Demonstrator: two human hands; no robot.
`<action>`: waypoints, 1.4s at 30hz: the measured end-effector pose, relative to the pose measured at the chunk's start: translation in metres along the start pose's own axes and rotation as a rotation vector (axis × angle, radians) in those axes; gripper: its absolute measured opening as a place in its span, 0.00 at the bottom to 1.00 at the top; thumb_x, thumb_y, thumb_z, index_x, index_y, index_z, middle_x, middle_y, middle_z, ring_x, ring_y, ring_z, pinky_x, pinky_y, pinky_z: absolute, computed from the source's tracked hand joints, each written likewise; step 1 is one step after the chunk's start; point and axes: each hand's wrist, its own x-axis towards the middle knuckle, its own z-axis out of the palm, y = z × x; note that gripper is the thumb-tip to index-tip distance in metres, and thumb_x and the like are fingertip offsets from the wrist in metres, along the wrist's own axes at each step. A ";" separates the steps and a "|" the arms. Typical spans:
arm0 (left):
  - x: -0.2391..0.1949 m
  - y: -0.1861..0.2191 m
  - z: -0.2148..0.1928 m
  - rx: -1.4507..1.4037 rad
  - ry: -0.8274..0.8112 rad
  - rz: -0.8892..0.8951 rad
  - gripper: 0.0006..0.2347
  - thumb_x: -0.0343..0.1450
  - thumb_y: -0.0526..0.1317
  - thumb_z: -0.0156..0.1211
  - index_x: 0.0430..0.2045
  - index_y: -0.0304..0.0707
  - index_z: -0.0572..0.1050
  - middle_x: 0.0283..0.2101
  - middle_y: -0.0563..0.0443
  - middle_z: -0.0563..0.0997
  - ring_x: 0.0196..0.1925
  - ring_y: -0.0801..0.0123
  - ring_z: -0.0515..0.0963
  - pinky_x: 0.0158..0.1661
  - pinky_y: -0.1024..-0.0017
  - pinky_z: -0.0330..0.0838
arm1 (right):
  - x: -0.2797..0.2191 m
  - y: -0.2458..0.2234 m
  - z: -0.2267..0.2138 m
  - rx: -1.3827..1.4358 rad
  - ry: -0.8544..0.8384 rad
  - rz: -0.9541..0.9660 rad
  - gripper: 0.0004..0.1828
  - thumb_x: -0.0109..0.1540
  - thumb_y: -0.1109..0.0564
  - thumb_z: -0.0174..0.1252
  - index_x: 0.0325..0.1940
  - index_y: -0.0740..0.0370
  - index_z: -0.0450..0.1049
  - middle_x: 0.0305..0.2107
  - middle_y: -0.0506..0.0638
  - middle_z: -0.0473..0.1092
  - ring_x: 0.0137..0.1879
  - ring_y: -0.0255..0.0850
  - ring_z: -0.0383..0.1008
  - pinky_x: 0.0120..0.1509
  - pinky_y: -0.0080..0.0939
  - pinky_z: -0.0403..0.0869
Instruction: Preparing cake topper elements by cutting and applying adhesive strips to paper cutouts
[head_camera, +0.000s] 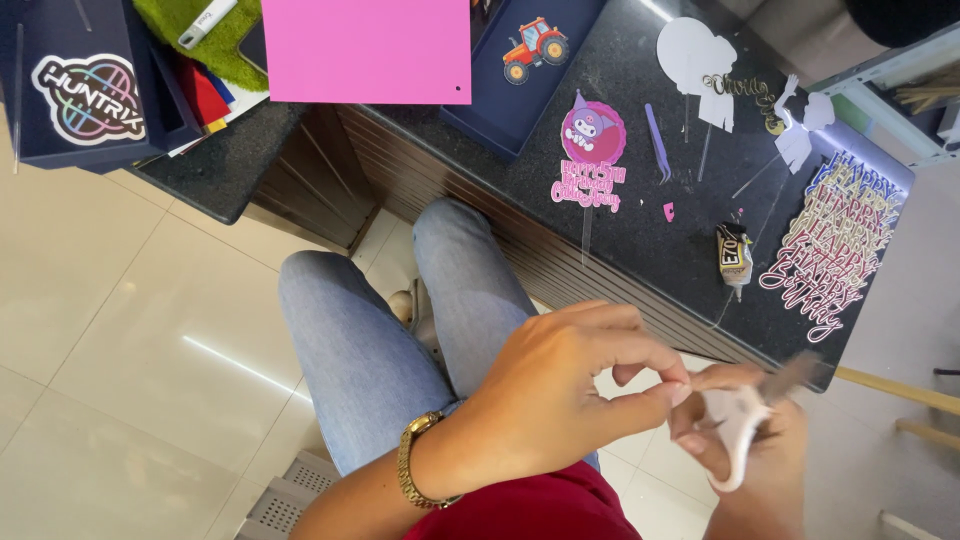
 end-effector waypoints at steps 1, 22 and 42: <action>-0.001 -0.002 0.001 0.001 -0.003 0.001 0.05 0.74 0.46 0.57 0.32 0.55 0.80 0.28 0.62 0.73 0.34 0.71 0.74 0.35 0.68 0.65 | 0.005 -0.004 0.008 0.001 0.003 -0.001 0.25 0.49 0.57 0.74 0.49 0.58 0.75 0.24 0.52 0.72 0.25 0.38 0.74 0.28 0.35 0.69; -0.006 -0.022 0.023 -0.165 0.022 -0.033 0.04 0.76 0.46 0.60 0.38 0.58 0.82 0.26 0.62 0.70 0.28 0.74 0.72 0.36 0.73 0.66 | 0.020 -0.011 0.045 0.058 0.261 -0.409 0.26 0.57 0.64 0.67 0.52 0.49 0.63 0.32 0.47 0.76 0.42 0.42 0.72 0.50 0.38 0.75; 0.280 -0.264 0.079 1.339 0.000 0.635 0.13 0.66 0.34 0.65 0.43 0.53 0.83 0.48 0.61 0.82 0.55 0.63 0.74 0.50 0.58 0.68 | 0.027 0.069 -0.033 0.209 0.547 -0.253 0.29 0.51 0.72 0.65 0.51 0.54 0.67 0.33 0.58 0.75 0.44 0.44 0.75 0.62 0.44 0.74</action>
